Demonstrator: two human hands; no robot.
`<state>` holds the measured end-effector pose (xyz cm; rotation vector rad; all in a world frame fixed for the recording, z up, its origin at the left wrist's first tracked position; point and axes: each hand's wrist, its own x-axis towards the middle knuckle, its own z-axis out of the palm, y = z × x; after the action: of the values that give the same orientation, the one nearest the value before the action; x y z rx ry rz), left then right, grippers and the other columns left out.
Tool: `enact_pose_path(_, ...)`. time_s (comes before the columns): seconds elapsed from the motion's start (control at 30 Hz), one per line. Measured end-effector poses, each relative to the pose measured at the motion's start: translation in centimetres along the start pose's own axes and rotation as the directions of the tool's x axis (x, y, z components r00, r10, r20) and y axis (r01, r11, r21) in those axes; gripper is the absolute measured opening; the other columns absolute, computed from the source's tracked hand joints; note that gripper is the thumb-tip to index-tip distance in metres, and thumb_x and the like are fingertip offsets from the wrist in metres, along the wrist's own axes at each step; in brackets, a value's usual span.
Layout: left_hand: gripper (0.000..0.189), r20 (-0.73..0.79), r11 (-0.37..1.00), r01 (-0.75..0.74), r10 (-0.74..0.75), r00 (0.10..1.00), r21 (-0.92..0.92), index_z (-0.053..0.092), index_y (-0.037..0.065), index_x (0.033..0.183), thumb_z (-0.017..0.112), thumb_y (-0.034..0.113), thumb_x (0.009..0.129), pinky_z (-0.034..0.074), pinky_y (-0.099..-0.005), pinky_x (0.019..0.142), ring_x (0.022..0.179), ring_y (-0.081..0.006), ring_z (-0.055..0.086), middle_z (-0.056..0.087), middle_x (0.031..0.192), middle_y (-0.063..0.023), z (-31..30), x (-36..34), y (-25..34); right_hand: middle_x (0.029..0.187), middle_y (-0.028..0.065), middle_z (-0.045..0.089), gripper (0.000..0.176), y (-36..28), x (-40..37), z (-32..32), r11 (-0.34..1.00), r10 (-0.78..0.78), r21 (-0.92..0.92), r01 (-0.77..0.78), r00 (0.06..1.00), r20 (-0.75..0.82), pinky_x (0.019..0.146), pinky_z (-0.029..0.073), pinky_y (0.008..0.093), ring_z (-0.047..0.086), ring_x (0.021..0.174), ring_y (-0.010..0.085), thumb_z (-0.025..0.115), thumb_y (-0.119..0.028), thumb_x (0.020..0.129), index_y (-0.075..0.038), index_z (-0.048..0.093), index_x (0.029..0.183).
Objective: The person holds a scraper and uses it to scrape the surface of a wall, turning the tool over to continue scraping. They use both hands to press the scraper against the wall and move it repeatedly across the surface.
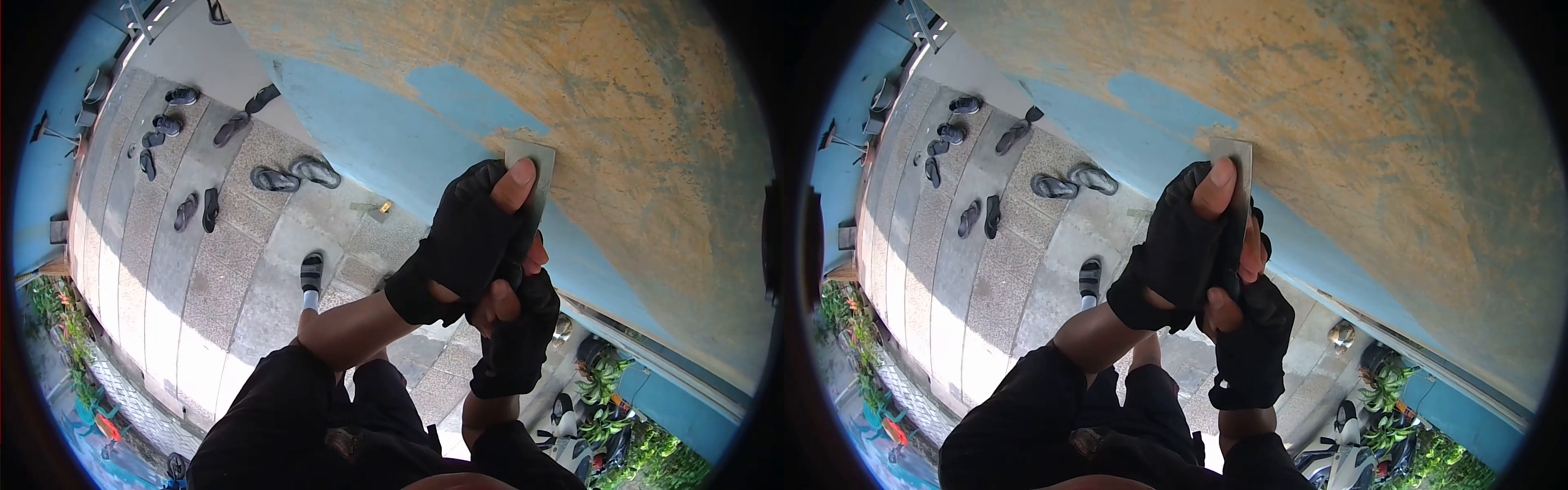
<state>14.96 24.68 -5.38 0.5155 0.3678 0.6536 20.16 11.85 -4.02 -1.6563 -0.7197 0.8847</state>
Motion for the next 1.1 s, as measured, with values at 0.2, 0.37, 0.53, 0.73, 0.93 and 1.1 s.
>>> enact_pose_path(0.2, 0.056, -0.067, 1.0, 0.025, -0.026, 0.997, -0.009, 0.052, 0.005, 0.072, 0.056, 0.056, 0.094, 0.052, -0.0296, 0.048, 0.05, -0.0189, 0.063, 0.062, 0.058, -0.0115, 0.9, -0.4, -0.4, 0.072, 0.0, 0.056, 0.043, -1.5, -0.2, -0.8, 0.98, 0.089, 0.172, -0.098, 0.994, 0.056, 0.043, 0.032, 0.0182, 0.045, 0.05, 0.0037, 0.06, -0.018, 0.091, 0.004, 0.052, 0.127)
enact_pose_path(0.37, 0.057, -0.073, 1.0, -0.026, 0.025, 0.997, -0.004, 0.053, 0.005, 0.071, 0.053, 0.057, 0.095, 0.051, -0.0282, 0.049, 0.05, -0.0177, 0.062, 0.062, 0.058, -0.0107, 1.3, -0.2, -1.8, 0.077, -0.0007, 0.061, 0.049, -0.1, -0.1, -2.1, 1.0, -0.014, -0.026, 0.014, 1.0, -0.014, 0.046, 0.033, 0.0189, 0.047, 0.053, 0.0034, 0.062, -0.017, 0.089, 0.004, 0.052, 0.133)
enact_pose_path(0.53, 0.054, -0.152, 0.966, -0.246, 0.232, 0.961, -0.081, 0.055, 0.01, 0.067, 0.049, 0.053, 0.098, 0.046, -0.0337, 0.047, 0.043, -0.0198, 0.052, 0.054, 0.049, -0.0082, 1.2, 1.0, -1.3, 0.077, -0.0019, 0.062, 0.032, -3.1, 2.3, -1.8, 0.998, 0.06, -0.018, -0.058, 0.989, 0.132, 0.049, 0.034, 0.0193, 0.047, 0.055, 0.0026, 0.062, -0.01, 0.089, 0.0, 0.062, 0.119)
enact_pose_path(0.73, 0.059, -0.159, 0.985, -0.126, 0.106, 0.982, -0.117, 0.053, 0.01, 0.059, 0.049, 0.053, 0.098, 0.044, -0.0333, 0.047, 0.041, -0.0193, 0.05, 0.053, 0.048, -0.0079, 1.8, 0.3, -0.9, 0.068, -0.002, 0.057, 0.012, -4.2, 1.2, -1.3, 0.989, -0.036, -0.138, 0.047, 0.996, 0.084, 0.052, 0.04, 0.0236, 0.051, 0.058, 0.0061, 0.066, -0.008, 0.09, -0.001, 0.065, 0.1)
enact_pose_path(0.93, 0.06, -0.142, 0.983, -0.141, 0.125, 0.982, -0.113, 0.052, 0.01, 0.057, 0.048, 0.053, 0.099, 0.044, -0.0339, 0.048, 0.042, -0.0188, 0.049, 0.052, 0.047, -0.0073, 2.4, 0.3, -1.5, 0.069, -0.0013, 0.058, 0.017, -3.1, 1.0, -2.0, 0.997, -0.017, -0.075, 0.02, 0.999, 0.042, 0.052, 0.041, 0.0241, 0.052, 0.057, 0.0067, 0.066, -0.01, 0.09, -0.001, 0.065, 0.105)
enact_pose_path(1.1, 0.059, -0.122, 0.964, -0.262, 0.255, 0.959, -0.048, 0.052, 0.011, 0.059, 0.047, 0.054, 0.099, 0.045, -0.0341, 0.048, 0.041, -0.0188, 0.05, 0.052, 0.047, -0.0068, 1.5, 1.0, -1.0, 0.067, 0.0015, 0.058, 0.019, -2.5, 2.6, -2.0, 0.9, -0.273, -0.308, 0.307, 0.95, 0.15, 0.053, 0.042, 0.0262, 0.054, 0.057, 0.0094, 0.067, -0.01, 0.09, 0.0, 0.065, 0.106)
